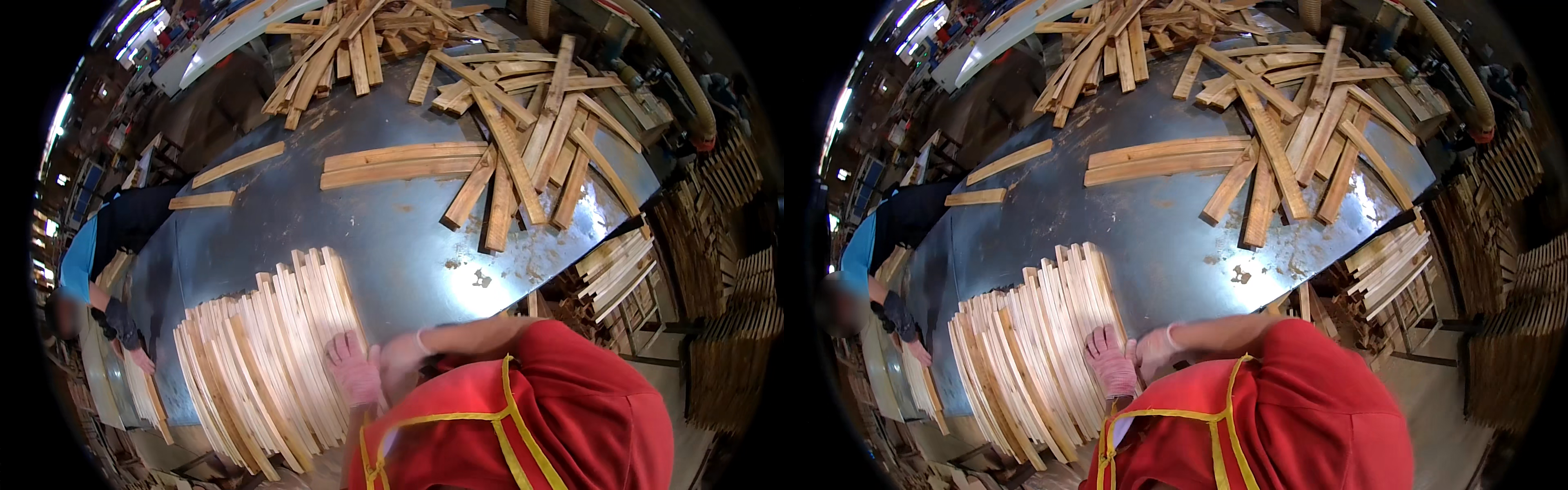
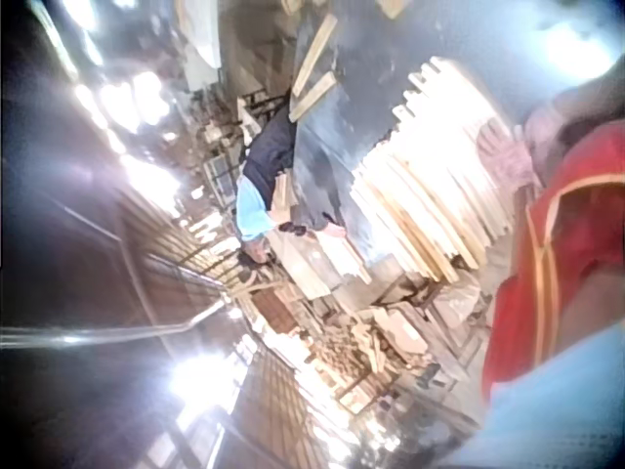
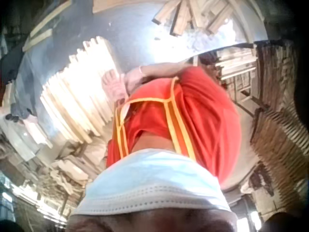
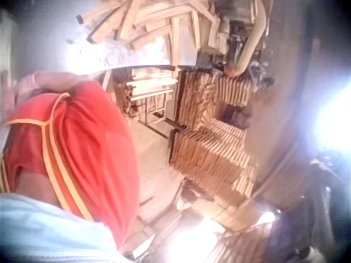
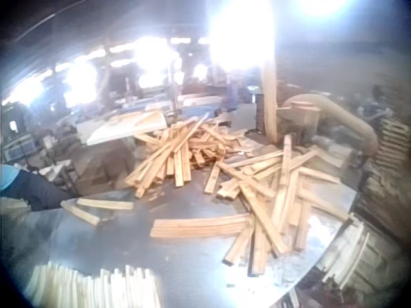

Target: The person picks up thin wooden planks from a large pile on a metal table and stacks them neatly. They repeatedly grab planks, align them, and place them into a growing stack, clearing the table surface as they work.

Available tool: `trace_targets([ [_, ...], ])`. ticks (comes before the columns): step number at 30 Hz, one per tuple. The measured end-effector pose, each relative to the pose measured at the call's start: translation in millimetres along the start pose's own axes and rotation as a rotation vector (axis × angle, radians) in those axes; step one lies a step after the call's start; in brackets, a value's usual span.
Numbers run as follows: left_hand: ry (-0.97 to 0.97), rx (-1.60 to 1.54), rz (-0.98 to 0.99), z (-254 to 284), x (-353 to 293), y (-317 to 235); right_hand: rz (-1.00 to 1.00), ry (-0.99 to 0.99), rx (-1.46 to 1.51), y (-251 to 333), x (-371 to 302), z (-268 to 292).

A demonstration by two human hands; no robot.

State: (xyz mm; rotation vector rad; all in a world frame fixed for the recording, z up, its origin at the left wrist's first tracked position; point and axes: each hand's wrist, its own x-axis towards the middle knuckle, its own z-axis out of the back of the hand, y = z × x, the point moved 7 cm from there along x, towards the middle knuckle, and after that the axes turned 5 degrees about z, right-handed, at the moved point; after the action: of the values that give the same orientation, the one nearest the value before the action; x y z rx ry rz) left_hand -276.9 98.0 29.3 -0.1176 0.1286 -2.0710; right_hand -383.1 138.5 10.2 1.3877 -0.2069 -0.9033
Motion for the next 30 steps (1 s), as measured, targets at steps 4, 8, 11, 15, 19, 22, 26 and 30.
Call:
trace_targets([
  [4,0.039,0.112,0.032,-22,-10,15,-0.506,-0.786,-0.165,-32,-127,178],
  [8,0.08,0.13,0.06,-12,-1,0,-0.951,-1.449,-0.704,-114,-322,281],
  [11,0.097,0.146,0.104,-14,2,-2,-1.134,-1.426,-0.247,-162,-351,273],
  [15,0.178,0.24,0.098,2,18,-41,-1.111,-1.387,-0.114,-206,-356,259],
  [19,0.171,-0.005,-0.058,4,46,-133,-0.718,-1.475,0.002,-165,-345,211],
  [22,0.328,-0.714,0.036,-38,63,-182,-0.418,-1.445,0.328,-120,-288,159],
  [26,0.578,-1.281,0.479,-110,90,-183,-0.255,-1.134,0.183,-102,-249,198],
  [30,0.458,-1.309,0.575,-99,76,-150,-0.213,-1.864,0.571,-186,-295,287],
])
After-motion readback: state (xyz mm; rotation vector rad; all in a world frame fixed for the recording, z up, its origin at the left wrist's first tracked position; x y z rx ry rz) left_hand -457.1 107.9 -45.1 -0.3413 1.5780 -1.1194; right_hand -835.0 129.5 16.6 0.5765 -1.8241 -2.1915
